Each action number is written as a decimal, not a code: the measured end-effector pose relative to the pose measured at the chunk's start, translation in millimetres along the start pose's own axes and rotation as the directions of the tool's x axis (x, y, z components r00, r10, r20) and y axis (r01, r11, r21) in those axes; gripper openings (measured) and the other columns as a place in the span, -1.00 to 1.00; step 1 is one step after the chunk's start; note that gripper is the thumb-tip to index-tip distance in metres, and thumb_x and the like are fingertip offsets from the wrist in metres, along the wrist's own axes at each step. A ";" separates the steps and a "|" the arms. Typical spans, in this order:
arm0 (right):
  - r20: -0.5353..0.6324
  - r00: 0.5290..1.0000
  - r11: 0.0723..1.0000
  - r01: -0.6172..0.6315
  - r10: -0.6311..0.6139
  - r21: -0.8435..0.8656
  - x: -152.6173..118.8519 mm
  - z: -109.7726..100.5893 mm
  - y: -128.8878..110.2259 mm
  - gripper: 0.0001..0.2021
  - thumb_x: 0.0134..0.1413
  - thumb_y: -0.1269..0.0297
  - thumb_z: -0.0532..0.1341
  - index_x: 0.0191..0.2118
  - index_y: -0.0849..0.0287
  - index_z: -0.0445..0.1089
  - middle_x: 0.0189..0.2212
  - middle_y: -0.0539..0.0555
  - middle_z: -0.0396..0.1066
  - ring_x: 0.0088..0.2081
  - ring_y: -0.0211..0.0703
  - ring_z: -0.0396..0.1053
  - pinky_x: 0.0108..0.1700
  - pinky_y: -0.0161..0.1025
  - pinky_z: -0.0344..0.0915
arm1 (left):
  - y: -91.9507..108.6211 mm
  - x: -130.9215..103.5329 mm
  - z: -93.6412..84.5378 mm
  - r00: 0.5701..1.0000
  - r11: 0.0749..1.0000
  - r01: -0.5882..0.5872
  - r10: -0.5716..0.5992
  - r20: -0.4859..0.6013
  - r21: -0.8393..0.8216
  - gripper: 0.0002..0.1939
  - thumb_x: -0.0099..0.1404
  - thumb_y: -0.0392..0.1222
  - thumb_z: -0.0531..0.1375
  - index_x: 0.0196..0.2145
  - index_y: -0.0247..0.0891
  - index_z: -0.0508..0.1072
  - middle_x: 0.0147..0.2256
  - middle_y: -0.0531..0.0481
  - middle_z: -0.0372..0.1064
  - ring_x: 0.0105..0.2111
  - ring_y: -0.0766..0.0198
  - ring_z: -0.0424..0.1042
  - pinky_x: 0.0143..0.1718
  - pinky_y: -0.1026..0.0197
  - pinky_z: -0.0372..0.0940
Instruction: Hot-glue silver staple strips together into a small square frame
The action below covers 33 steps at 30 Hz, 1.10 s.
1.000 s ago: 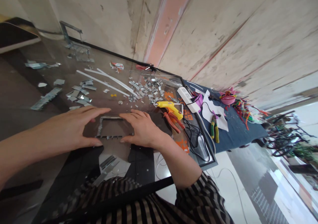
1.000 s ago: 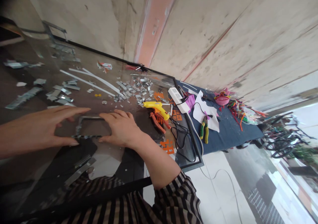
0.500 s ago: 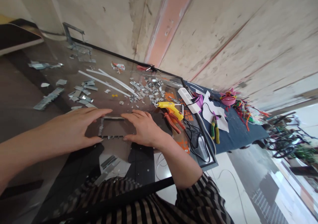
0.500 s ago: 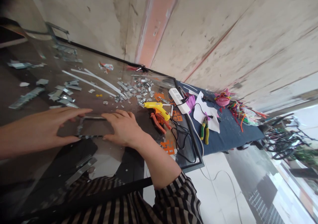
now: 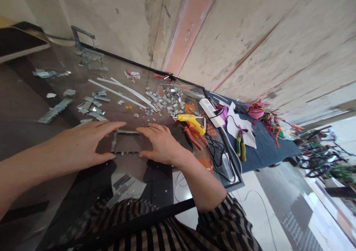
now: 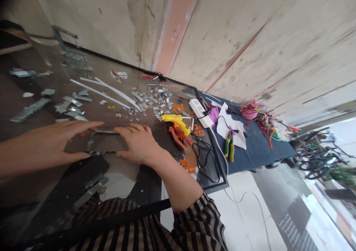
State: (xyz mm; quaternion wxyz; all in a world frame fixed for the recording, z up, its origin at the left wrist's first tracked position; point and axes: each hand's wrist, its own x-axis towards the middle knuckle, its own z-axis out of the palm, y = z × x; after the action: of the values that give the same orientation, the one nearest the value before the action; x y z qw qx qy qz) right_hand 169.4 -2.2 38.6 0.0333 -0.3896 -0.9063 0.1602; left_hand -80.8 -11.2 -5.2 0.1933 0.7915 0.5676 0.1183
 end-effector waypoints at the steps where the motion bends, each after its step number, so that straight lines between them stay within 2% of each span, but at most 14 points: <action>1: -0.003 1.000 1.000 0.002 -0.002 0.001 0.1 0.2 0.3 -0.32 0.07 0.13 0.33 0.28 0.14 0.15 0.25 0.14 0.26 0.31 0.11 0.06 0.27 0.09 0.01 | -0.4 0.1 0.2 1.000 1.000 -0.002 0.002 -0.004 -0.005 -0.15 -0.04 0.15 0.21 0.22 -0.12 0.26 0.13 -0.16 0.40 0.03 -0.05 0.41 0.04 0.00 0.27; 21: 0.009 1.000 1.000 -0.010 0.010 0.002 0.0 -2.3 -0.7 -0.33 0.06 0.15 0.33 0.27 0.14 0.17 0.25 0.13 0.26 0.31 0.11 0.07 0.27 0.11 0.00 | 2.5 0.5 -0.4 0.999 0.999 0.042 -0.042 0.013 -0.026 -0.13 -0.07 0.11 0.22 0.23 -0.09 0.25 0.09 -0.10 0.44 -0.05 -0.03 0.46 -0.03 0.02 0.31; 26: 0.007 1.000 1.000 -0.004 0.004 -0.003 0.0 -1.8 -0.6 -0.33 0.06 0.15 0.33 0.27 0.18 0.17 0.25 0.15 0.26 0.30 0.12 0.08 0.27 0.11 0.00 | 0.1 0.8 0.8 1.000 0.999 0.022 -0.021 0.008 -0.042 -0.14 -0.06 0.11 0.23 0.23 -0.10 0.25 0.08 -0.10 0.45 -0.05 -0.05 0.46 -0.04 0.03 0.30; 33: 0.006 1.000 1.000 -0.008 0.008 -0.001 0.6 -0.3 0.1 -0.34 0.07 0.13 0.33 0.26 0.10 0.17 0.25 0.13 0.26 0.31 0.09 0.08 0.27 0.12 -0.01 | -0.4 1.0 0.7 1.000 0.998 0.003 -0.003 0.002 -0.055 -0.16 -0.04 0.10 0.23 0.22 -0.09 0.26 0.09 -0.11 0.44 -0.06 -0.03 0.46 -0.04 0.03 0.31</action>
State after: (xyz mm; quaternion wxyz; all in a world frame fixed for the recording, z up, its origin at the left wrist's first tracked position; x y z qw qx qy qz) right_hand 169.1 -1.7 38.9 0.0298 -0.3929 -0.9049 0.1612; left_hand -80.5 -10.3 -6.0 0.2155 0.7852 0.5651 0.1330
